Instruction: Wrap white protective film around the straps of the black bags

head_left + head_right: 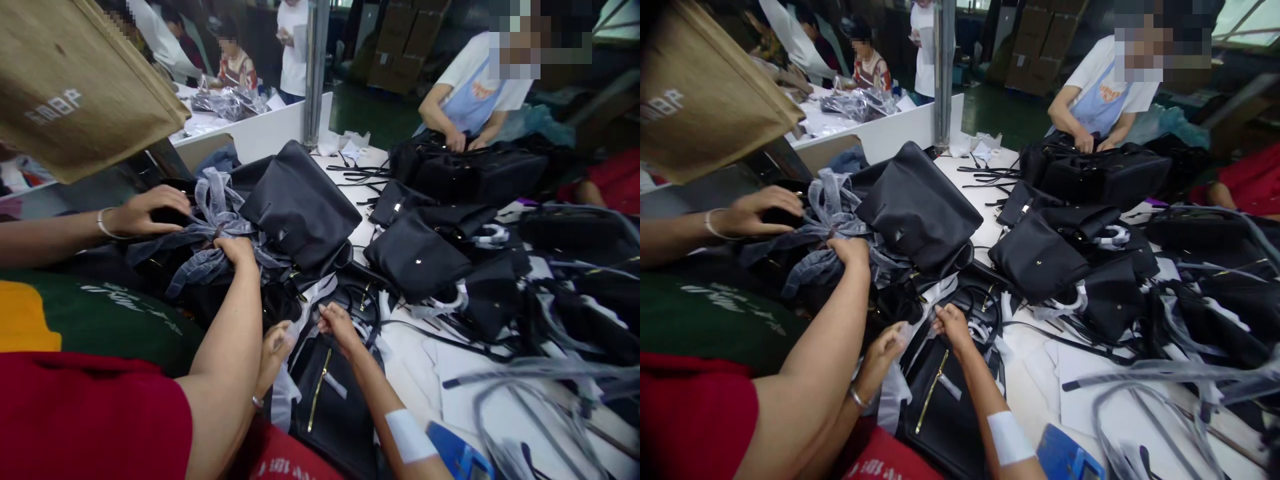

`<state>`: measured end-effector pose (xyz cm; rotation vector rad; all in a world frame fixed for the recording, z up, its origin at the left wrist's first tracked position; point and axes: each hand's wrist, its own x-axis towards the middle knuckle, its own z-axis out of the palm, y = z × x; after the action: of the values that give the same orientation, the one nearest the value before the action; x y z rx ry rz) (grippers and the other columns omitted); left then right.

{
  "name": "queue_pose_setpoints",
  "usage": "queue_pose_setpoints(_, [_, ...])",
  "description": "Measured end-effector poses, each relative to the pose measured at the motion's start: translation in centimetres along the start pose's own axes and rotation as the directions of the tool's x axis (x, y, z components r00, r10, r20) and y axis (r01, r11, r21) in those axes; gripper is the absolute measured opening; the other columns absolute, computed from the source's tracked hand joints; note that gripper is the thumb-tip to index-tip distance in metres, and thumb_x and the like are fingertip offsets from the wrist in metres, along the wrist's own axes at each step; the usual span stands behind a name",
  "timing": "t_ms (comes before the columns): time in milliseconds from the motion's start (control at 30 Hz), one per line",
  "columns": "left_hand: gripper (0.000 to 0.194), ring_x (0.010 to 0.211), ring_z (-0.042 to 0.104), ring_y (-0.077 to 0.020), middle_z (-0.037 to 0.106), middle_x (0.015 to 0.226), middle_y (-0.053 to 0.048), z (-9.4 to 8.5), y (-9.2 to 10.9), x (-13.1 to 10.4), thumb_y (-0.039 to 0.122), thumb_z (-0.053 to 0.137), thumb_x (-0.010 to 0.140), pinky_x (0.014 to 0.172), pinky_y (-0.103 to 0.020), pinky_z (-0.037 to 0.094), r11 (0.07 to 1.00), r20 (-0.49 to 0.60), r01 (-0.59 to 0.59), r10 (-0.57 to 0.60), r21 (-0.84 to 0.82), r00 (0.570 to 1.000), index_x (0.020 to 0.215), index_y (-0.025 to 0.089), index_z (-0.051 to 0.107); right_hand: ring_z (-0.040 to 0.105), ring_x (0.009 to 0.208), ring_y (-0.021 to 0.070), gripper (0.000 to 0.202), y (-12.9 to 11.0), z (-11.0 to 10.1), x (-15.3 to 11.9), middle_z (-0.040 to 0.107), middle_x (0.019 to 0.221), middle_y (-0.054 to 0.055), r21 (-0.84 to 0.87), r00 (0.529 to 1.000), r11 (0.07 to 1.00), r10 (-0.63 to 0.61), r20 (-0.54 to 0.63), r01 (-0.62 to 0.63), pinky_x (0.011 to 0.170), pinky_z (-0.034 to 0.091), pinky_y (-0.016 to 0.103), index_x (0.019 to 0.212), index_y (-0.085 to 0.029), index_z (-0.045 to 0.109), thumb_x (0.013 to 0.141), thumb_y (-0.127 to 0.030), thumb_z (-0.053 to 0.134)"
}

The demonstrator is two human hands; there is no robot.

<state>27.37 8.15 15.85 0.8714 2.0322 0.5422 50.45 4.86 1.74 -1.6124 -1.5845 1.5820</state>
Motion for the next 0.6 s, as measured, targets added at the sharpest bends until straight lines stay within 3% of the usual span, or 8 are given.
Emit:
queue_pose_setpoints(67, [0.033,0.080,0.064,-0.0193,0.062,0.071,-0.002,-2.3,2.2,3.3,0.036,0.039,0.095,0.069,-0.036,0.050,0.994,-0.042,-0.058,0.054,-0.090,0.998,0.085,0.013,0.060,0.059,0.054,0.0120,0.040,0.1,-1.2,-1.6,0.065,0.065,0.002,0.174,1.000,0.985,-0.013,0.023,0.009,0.053,0.047,0.023,0.074,-0.021,0.046,0.084,-0.060,0.043])
queue_pose_setpoints(133, [0.029,0.088,0.064,-0.0224,0.064,0.074,-0.003,-2.1,2.4,3.6,0.033,0.040,0.095,0.075,-0.040,0.048,0.972,-0.015,-0.122,0.121,-0.199,0.993,0.086,0.014,0.060,0.054,0.047,0.0106,0.043,0.2,-2.7,-2.7,0.061,0.057,-0.001,0.374,1.000,0.927,-0.022,-0.008,0.024,0.048,0.044,0.021,0.070,-0.021,0.045,0.078,-0.062,0.054])
queue_pose_setpoints(233, [0.026,0.085,0.064,-0.0234,0.068,0.079,-0.005,2.2,-1.1,-1.3,0.041,0.064,0.079,0.074,-0.037,0.049,0.938,0.133,-0.176,0.223,-0.298,0.966,0.080,0.015,0.061,0.048,0.041,0.0088,0.043,0.6,-5.2,-3.3,0.055,0.049,-0.003,0.509,0.983,0.856,0.002,-0.184,0.094,0.042,0.039,0.019,0.065,-0.020,0.046,0.073,-0.058,0.064])
queue_pose_setpoints(333, [0.035,0.072,0.065,-0.0207,0.069,0.075,-0.007,8.3,-6.7,-8.6,0.044,0.078,0.062,0.068,-0.032,0.049,0.930,0.308,-0.161,0.267,-0.329,0.913,0.069,0.014,0.060,0.046,0.041,0.0077,0.041,1.2,-7.1,-3.8,0.051,0.048,-0.006,0.583,0.903,0.789,0.091,-0.420,0.192,0.042,0.038,0.018,0.065,-0.020,0.048,0.071,-0.055,0.067])
queue_pose_setpoints(400, [0.034,0.067,0.063,-0.0168,0.068,0.073,-0.007,11.2,-9.6,-12.1,0.046,0.071,0.069,0.066,-0.029,0.048,0.899,0.460,-0.150,0.348,-0.412,0.817,0.069,0.014,0.060,0.051,0.047,0.0085,0.039,1.5,-7.3,-5.0,0.055,0.056,-0.005,0.693,0.875,0.684,0.170,-0.453,0.226,0.046,0.043,0.019,0.074,-0.020,0.053,0.070,-0.055,0.069])
queue_pose_setpoints(467, [0.030,0.065,0.062,-0.0140,0.068,0.074,-0.005,12.6,-11.0,-13.9,0.043,0.064,0.077,0.066,-0.026,0.046,0.866,0.496,-0.141,0.401,-0.480,0.771,0.074,0.013,0.060,0.059,0.061,0.0118,0.042,1.5,-6.6,-7.3,0.062,0.071,-0.001,0.793,0.936,0.589,0.170,-0.308,0.154,0.055,0.048,0.022,0.090,-0.020,0.058,0.070,-0.056,0.068])
queue_pose_setpoints(533, [0.027,0.064,0.061,-0.0123,0.067,0.076,-0.004,12.9,-10.9,-14.6,0.040,0.060,0.081,0.065,-0.024,0.044,0.844,0.474,-0.152,0.427,-0.515,0.770,0.078,0.013,0.060,0.063,0.073,0.0156,0.044,1.3,-5.1,-10.0,0.066,0.086,0.003,0.809,0.998,0.588,0.049,-0.042,0.005,0.062,0.050,0.025,0.101,-0.021,0.061,0.072,-0.055,0.068])
queue_pose_setpoints(600, [0.026,0.064,0.059,-0.0118,0.066,0.077,-0.004,12.9,-10.2,-15.0,0.039,0.061,0.081,0.064,-0.024,0.044,0.826,0.464,-0.156,0.449,-0.542,0.764,0.079,0.013,0.060,0.062,0.074,0.0159,0.038,1.0,-3.7,-12.4,0.067,0.091,0.005,0.761,0.985,0.646,-0.085,0.152,-0.061,0.064,0.049,0.026,0.101,-0.020,0.063,0.076,-0.048,0.067])
